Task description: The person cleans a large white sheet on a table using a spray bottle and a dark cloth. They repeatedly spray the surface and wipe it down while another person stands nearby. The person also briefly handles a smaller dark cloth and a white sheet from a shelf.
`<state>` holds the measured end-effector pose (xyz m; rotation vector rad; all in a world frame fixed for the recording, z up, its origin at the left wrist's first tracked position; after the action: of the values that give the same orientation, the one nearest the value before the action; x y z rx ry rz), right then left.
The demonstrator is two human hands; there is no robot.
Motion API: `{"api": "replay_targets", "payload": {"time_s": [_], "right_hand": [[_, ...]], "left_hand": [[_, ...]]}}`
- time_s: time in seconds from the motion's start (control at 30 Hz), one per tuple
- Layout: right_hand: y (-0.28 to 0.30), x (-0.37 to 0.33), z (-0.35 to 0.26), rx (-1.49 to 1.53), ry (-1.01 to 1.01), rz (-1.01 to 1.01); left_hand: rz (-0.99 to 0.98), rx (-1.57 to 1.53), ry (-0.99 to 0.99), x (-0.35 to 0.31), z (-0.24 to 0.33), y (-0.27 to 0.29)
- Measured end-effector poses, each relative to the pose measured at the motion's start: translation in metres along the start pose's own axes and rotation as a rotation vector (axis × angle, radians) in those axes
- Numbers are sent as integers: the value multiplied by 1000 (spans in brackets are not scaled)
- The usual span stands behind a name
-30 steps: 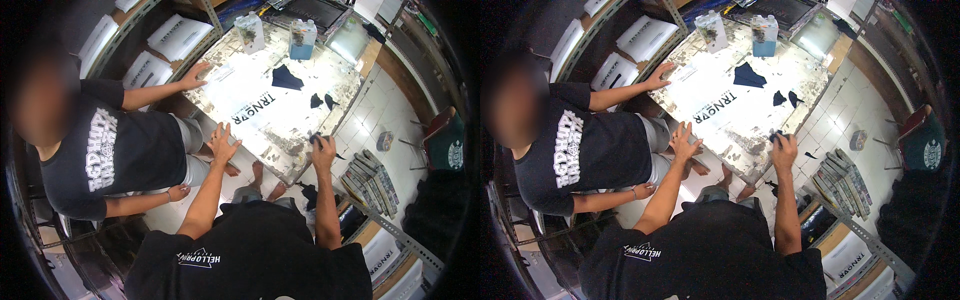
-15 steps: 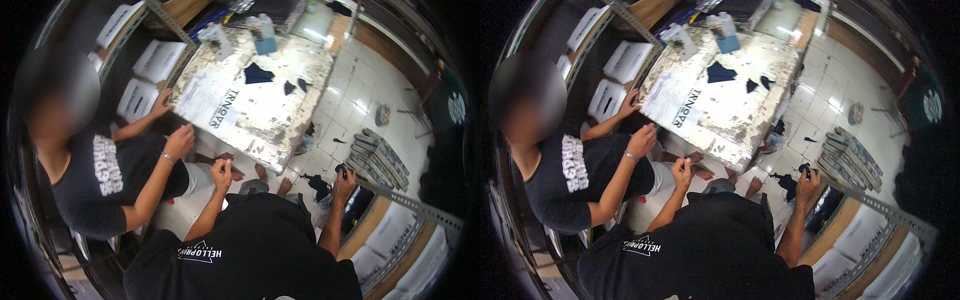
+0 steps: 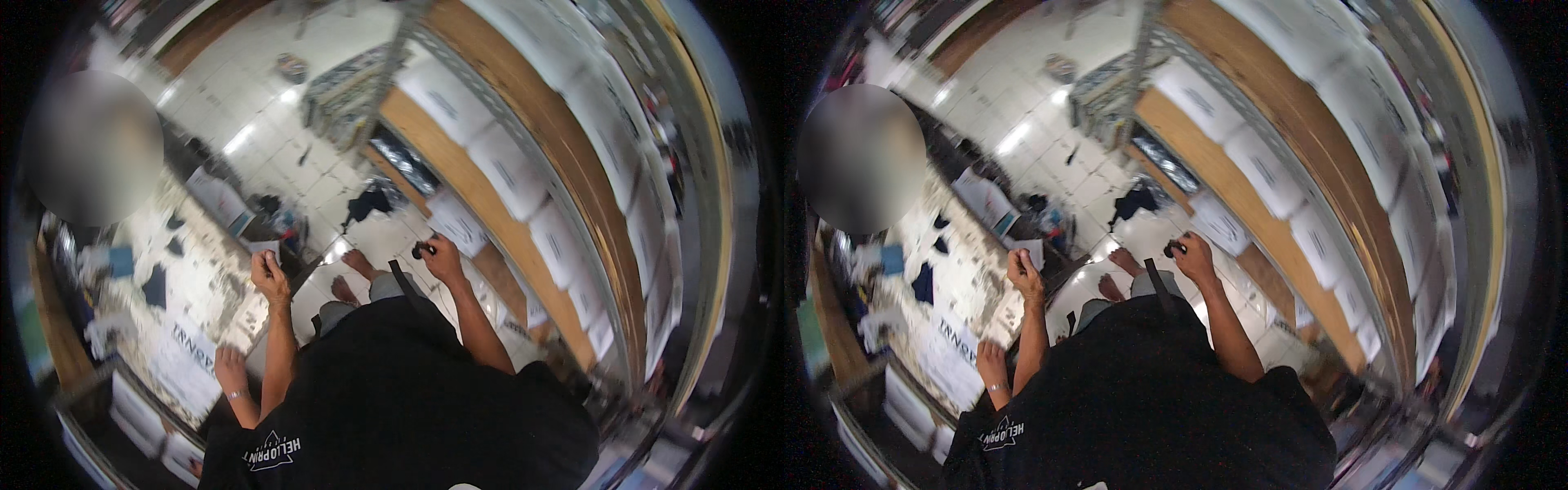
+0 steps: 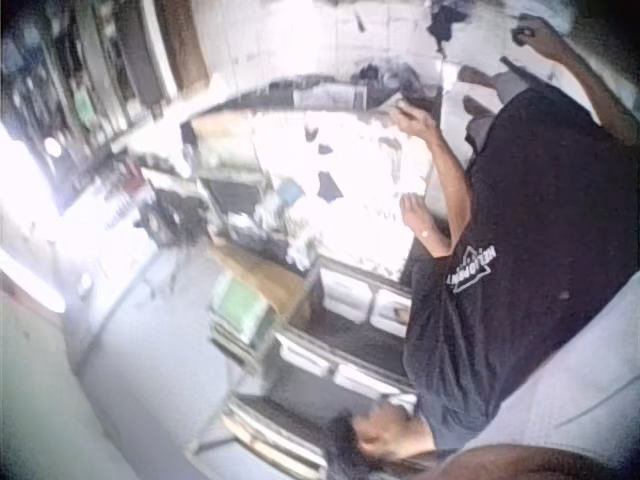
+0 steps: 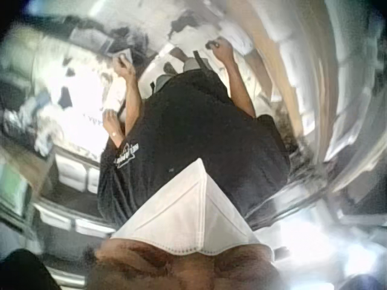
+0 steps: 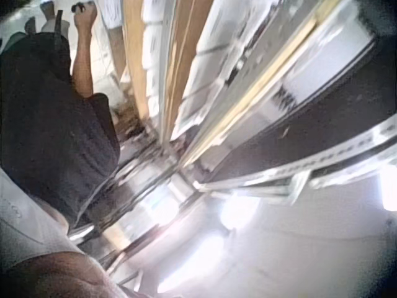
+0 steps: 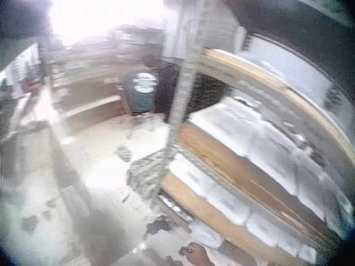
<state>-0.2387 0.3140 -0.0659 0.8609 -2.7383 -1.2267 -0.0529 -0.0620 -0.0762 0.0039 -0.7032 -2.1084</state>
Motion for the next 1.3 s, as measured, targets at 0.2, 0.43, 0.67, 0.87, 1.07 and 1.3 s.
{"api": "replay_targets", "payload": {"time_s": [0.2, 0.43, 0.67, 0.87, 1.07, 1.3], "right_hand": [[44, -221, 90, 39, -441, 286], [54, -383, 169, -73, -777, 124], [67, -478, 261, -272, -781, -211], [89, -614, 341, -187, -973, -267], [98, -664, 369, -206, -1033, -276], [100, -684, 404, -249, -897, -256]], "left_hand": [[-277, -261, 8, -45, 17, -122], [-608, -195, 610, -186, 41, -211], [-540, -709, 1113, -330, -59, -406], [-438, -837, 1183, -329, -55, -534], [-404, -807, 876, -339, -50, -569], [-544, -387, 876, -348, -43, -561]]}}
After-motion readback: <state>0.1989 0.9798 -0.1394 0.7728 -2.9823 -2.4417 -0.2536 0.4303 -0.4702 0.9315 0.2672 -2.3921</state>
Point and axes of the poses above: each hand's wrist, its own x-axis towards the middle knuckle, its own y-axis out of the back of the hand, z = x × y, the point moved 2 cm from there along x, towards the middle knuckle, and after that the axes turned 6 degrees about -z, right-handed, at the moved point
